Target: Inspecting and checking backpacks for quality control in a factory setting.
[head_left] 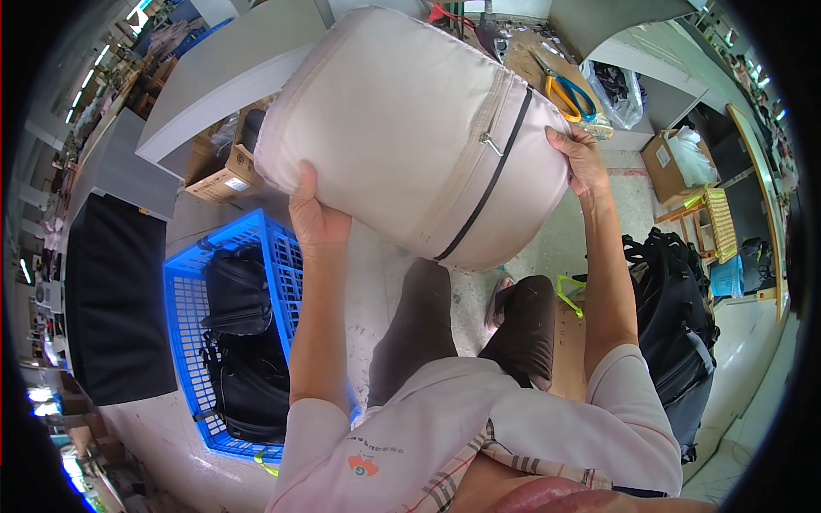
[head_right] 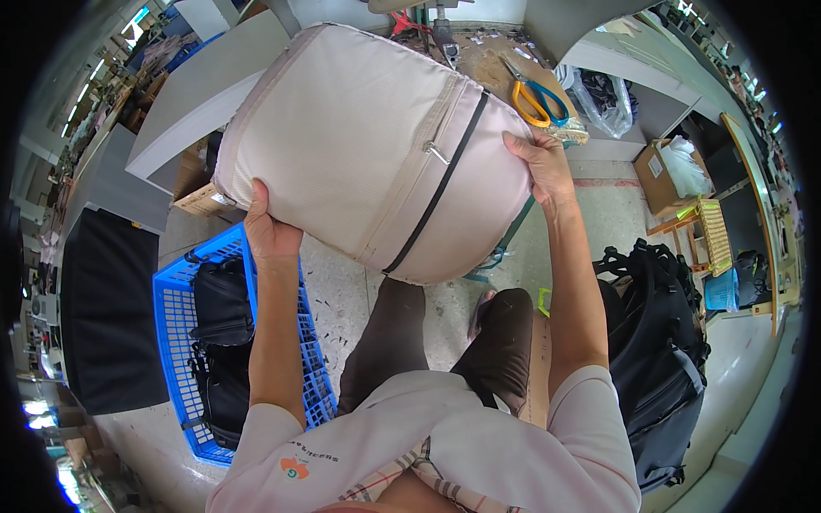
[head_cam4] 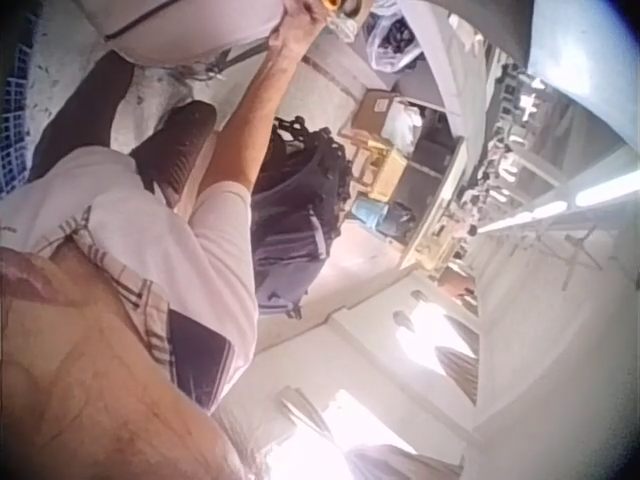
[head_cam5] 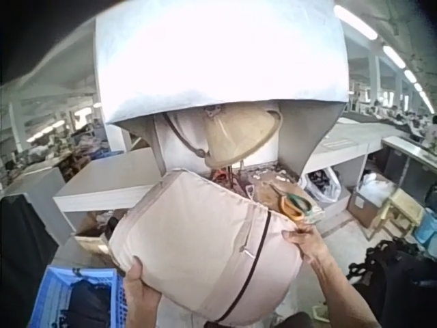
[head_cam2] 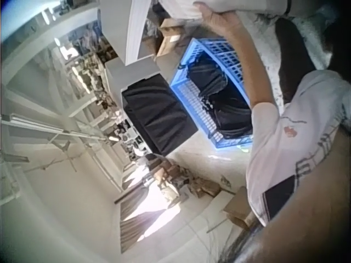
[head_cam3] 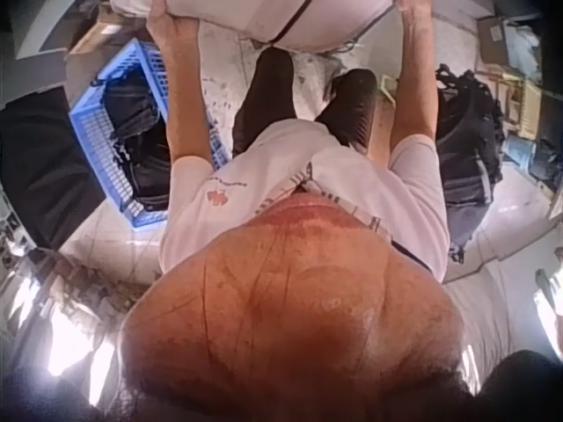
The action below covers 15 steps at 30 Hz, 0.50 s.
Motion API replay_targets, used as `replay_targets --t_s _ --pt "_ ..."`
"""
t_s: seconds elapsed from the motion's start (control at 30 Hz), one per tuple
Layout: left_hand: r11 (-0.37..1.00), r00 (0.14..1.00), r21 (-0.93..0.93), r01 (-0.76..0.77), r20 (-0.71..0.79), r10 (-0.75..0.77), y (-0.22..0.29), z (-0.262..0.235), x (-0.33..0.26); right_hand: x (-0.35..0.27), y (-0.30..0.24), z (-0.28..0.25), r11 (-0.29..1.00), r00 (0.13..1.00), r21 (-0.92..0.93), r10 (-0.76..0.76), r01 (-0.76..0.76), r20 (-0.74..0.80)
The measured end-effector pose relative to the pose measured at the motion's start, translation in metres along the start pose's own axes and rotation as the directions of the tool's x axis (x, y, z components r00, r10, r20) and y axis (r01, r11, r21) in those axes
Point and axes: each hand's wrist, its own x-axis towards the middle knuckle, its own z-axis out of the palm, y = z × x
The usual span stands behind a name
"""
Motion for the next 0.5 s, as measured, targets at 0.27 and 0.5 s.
replay_targets --t_s 0.27,0.5 --pt "1.0 1.0 -0.023 0.004 0.0 -0.004 0.005 -0.002 -0.002 0.008 -0.007 0.008 0.999 0.995 -0.043 -0.013 0.018 0.098" --pt "0.999 0.999 -0.025 0.036 0.007 -0.036 -0.008 0.006 -0.006 0.0 -0.007 -0.007 0.998 1.0 -0.054 -0.024 0.024 -0.004"
